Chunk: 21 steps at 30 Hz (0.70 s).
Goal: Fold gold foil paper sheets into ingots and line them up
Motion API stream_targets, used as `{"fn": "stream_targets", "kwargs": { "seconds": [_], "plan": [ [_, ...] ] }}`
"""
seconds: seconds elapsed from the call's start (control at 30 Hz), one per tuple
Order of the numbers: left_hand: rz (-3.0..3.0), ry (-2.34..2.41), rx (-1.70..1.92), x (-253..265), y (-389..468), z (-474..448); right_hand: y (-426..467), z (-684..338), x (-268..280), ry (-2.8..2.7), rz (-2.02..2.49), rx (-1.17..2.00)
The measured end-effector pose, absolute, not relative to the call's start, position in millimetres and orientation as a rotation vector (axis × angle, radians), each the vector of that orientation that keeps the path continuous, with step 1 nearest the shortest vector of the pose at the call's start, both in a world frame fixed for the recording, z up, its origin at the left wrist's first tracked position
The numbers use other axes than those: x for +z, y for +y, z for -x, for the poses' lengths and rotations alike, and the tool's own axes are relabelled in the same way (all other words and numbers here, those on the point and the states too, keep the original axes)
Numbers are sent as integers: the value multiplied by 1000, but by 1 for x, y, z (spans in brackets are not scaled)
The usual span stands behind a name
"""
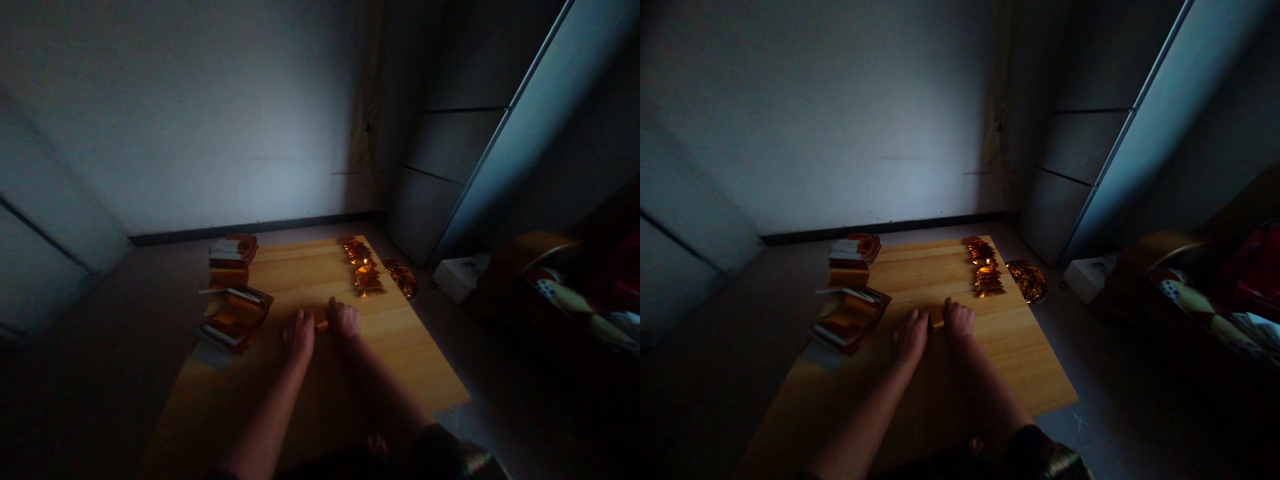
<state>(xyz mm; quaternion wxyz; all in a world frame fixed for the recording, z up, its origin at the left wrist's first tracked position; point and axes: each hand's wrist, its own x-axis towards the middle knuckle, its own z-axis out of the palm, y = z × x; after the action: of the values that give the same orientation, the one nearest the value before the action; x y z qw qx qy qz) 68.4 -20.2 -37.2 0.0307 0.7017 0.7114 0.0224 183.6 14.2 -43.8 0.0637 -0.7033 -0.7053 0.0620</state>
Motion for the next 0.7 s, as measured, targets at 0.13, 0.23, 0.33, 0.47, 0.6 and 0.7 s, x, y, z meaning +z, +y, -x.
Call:
{"fn": "stream_targets", "kwargs": {
  "seconds": [0.13, 0.23, 0.33, 0.47, 0.6, 0.7],
  "plan": [
    [-2390, 2180, 200, -40, -19, -64, 15, -190, -50, -2121, 2048, 133],
    [-2491, 2083, 257, -44, -18, -60, 17, -197, -53, -2076, 1987, 138],
    [-2533, 2009, 261, -46, -19, -57, 20, -205, -58, -2009, 1921, 157],
    [-2524, 1985, 262, -46, -21, -55, 18, -213, -66, -1909, 1782, 216],
    [-2494, 2004, 246, -44, -21, -57, 5, -212, -70, -1954, 1562, 232],
    [-2488, 2009, 271, -42, -22, -57, -3, -207, -71, -1961, 1577, 236]
  ]
}}
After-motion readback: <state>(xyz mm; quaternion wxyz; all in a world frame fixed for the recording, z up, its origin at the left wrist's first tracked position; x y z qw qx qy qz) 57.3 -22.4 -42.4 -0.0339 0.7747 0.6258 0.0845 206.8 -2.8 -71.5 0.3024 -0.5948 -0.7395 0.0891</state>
